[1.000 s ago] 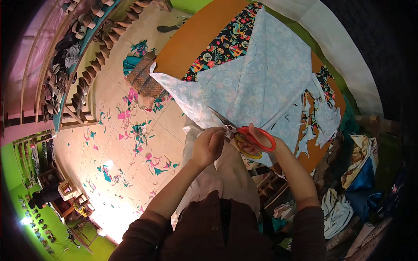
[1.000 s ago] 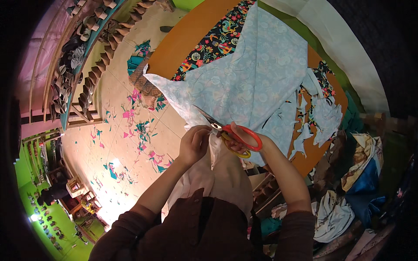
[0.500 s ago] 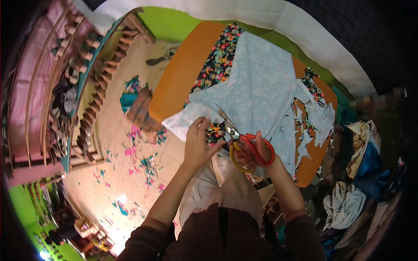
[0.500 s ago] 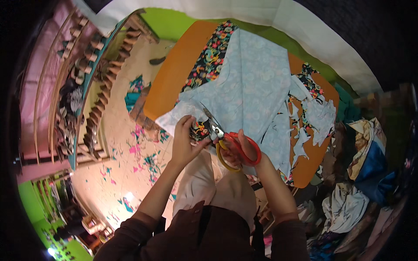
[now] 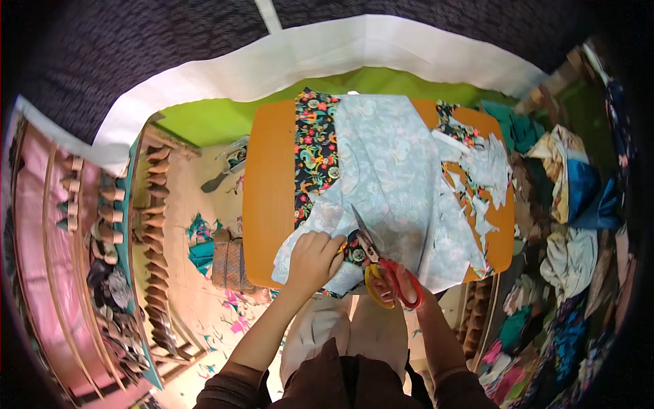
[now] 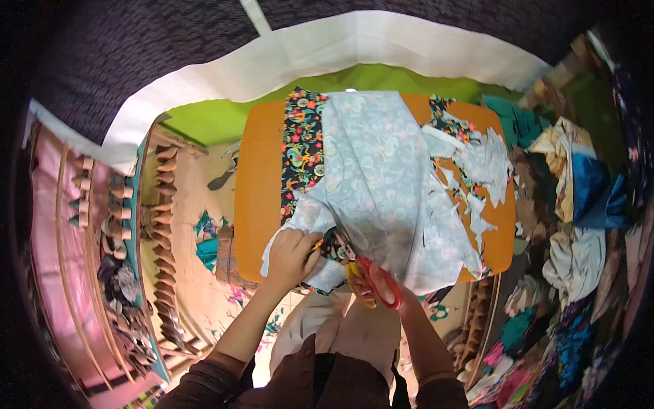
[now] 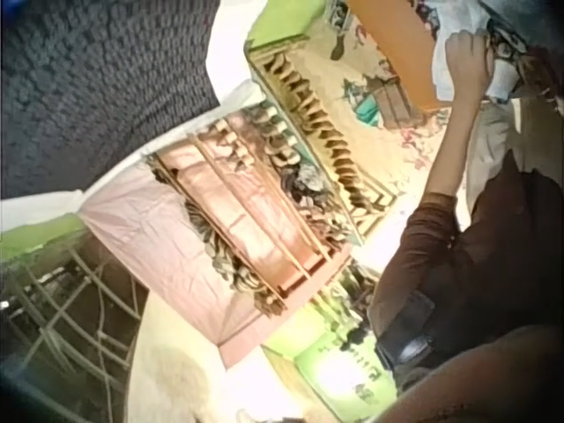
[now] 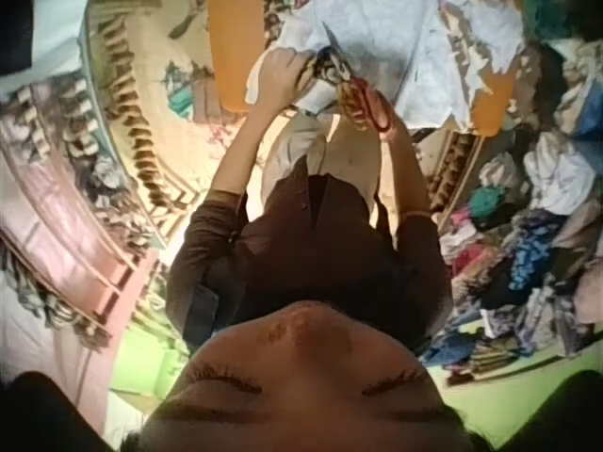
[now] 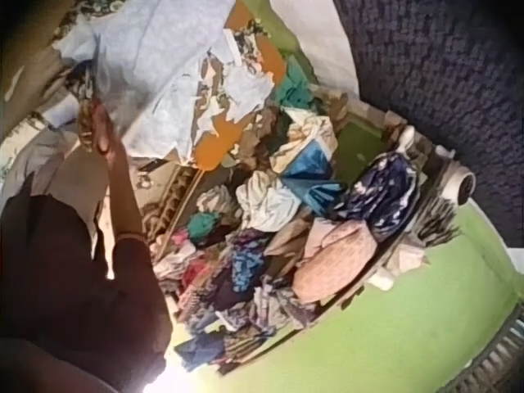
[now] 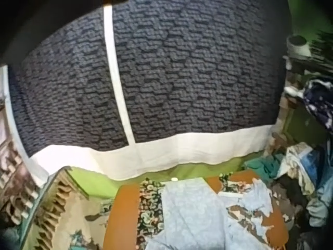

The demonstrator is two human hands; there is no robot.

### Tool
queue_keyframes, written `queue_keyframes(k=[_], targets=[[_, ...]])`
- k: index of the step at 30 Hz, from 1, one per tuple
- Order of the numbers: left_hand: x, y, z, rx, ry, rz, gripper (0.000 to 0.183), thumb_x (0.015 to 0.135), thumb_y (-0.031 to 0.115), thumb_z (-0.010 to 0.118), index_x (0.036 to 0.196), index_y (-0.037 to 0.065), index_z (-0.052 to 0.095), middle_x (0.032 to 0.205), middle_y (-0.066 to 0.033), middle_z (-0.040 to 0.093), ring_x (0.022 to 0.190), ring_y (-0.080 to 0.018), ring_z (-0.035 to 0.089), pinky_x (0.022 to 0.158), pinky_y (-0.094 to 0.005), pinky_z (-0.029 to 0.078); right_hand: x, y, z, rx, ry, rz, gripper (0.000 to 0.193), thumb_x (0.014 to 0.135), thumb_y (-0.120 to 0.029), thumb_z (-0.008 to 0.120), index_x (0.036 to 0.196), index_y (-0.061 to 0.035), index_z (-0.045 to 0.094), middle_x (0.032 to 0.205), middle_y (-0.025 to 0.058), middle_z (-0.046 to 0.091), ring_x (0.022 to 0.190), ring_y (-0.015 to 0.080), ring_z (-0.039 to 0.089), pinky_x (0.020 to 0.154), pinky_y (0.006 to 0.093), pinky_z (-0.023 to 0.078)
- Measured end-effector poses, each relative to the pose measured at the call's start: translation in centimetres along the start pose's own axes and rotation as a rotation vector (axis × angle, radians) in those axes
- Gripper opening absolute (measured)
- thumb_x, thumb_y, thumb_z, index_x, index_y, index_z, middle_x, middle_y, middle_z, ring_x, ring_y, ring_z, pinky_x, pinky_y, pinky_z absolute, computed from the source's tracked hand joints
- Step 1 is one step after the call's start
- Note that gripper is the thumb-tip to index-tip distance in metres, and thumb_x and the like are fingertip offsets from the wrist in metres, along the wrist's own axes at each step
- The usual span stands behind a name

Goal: Cutting patterns out of fabric using scissors on a work table.

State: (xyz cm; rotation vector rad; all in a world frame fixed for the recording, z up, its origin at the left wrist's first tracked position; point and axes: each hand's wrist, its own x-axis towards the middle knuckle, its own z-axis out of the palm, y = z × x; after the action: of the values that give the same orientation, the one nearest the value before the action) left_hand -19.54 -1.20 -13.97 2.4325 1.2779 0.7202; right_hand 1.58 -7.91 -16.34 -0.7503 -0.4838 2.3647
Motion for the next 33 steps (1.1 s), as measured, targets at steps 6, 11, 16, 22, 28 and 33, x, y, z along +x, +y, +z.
queue_keyframes(k=[6, 11, 16, 22, 28, 33], targets=[[-3.1, -1.1, 1.0, -0.048, -0.050, 0.101, 0.031, 0.066, 0.012, 0.063, 0.095, 0.005, 0.058, 0.069, -0.0061, 0.047, 0.068, -0.0220, 0.049, 0.062, -0.0328, 0.037, 0.2, 6.3, 1.4, -0.041, 0.108, -0.069, 0.077, 0.073, -0.070, 0.041, 0.124, -0.0131, 0.031, 0.079, -0.0034, 0.035, 0.063, 0.0041, 0.031, 0.054, 0.0178, 0.029], [-4.7, -0.9, 1.7, -0.080, -0.138, 0.150, 0.028, 0.065, 0.013, 0.064, 0.092, 0.006, 0.059, 0.069, -0.0052, 0.048, 0.069, -0.0206, 0.049, 0.063, -0.0322, 0.036, -0.2, 10.7, 0.8, -0.130, 0.232, -0.057, 0.064, 0.079, -0.063, 0.039, 0.116, -0.0116, 0.037, 0.078, -0.0024, 0.044, 0.060, 0.0019, 0.042, 0.047, 0.0138, 0.034], [-4.7, -0.6, 1.5, -0.101, -0.114, 0.079, 0.028, 0.064, 0.013, 0.065, 0.090, 0.007, 0.059, 0.067, -0.0029, 0.049, 0.065, -0.0185, 0.049, 0.061, -0.0313, 0.035, -0.5, 10.6, 0.4, 0.235, 0.330, 0.246, 0.069, 0.068, -0.059, 0.062, 0.113, -0.0142, 0.036, 0.087, -0.0055, 0.034, 0.074, 0.0025, 0.035, 0.060, 0.0164, 0.030], [-5.3, -1.2, 1.3, -0.128, -0.002, 0.088, 0.038, 0.060, 0.007, 0.066, 0.098, 0.007, 0.059, 0.064, 0.0005, 0.051, 0.056, -0.0163, 0.046, 0.059, -0.0292, 0.032, -1.4, 8.0, 0.2, -0.089, 0.112, 0.101, 0.081, 0.066, -0.054, 0.067, 0.126, -0.0151, 0.029, 0.083, -0.0068, 0.035, 0.065, 0.0001, 0.033, 0.054, 0.0123, 0.026], [-5.8, -1.7, 0.3, -0.046, 0.032, 0.112, 0.048, 0.055, 0.001, 0.061, 0.102, 0.008, 0.059, 0.057, 0.0028, 0.044, 0.054, -0.0140, 0.043, 0.059, -0.0286, 0.031, -0.7, 2.9, 1.3, -0.584, -0.022, 0.199, 0.074, 0.076, -0.069, 0.034, 0.118, -0.0076, 0.038, 0.079, 0.0014, 0.039, 0.068, 0.0120, 0.038, 0.064, 0.0244, 0.034], [-6.4, -2.0, 0.0, 0.092, -0.020, 0.153, 0.039, 0.060, 0.004, 0.057, 0.098, 0.010, 0.062, 0.054, 0.0036, 0.037, 0.052, -0.0121, 0.040, 0.056, -0.0279, 0.029, 0.1, 1.6, 1.6, -0.722, -0.029, 0.085, 0.062, 0.081, -0.059, 0.040, 0.117, -0.0076, 0.039, 0.072, 0.0007, 0.040, 0.064, 0.0123, 0.040, 0.061, 0.0255, 0.036]])
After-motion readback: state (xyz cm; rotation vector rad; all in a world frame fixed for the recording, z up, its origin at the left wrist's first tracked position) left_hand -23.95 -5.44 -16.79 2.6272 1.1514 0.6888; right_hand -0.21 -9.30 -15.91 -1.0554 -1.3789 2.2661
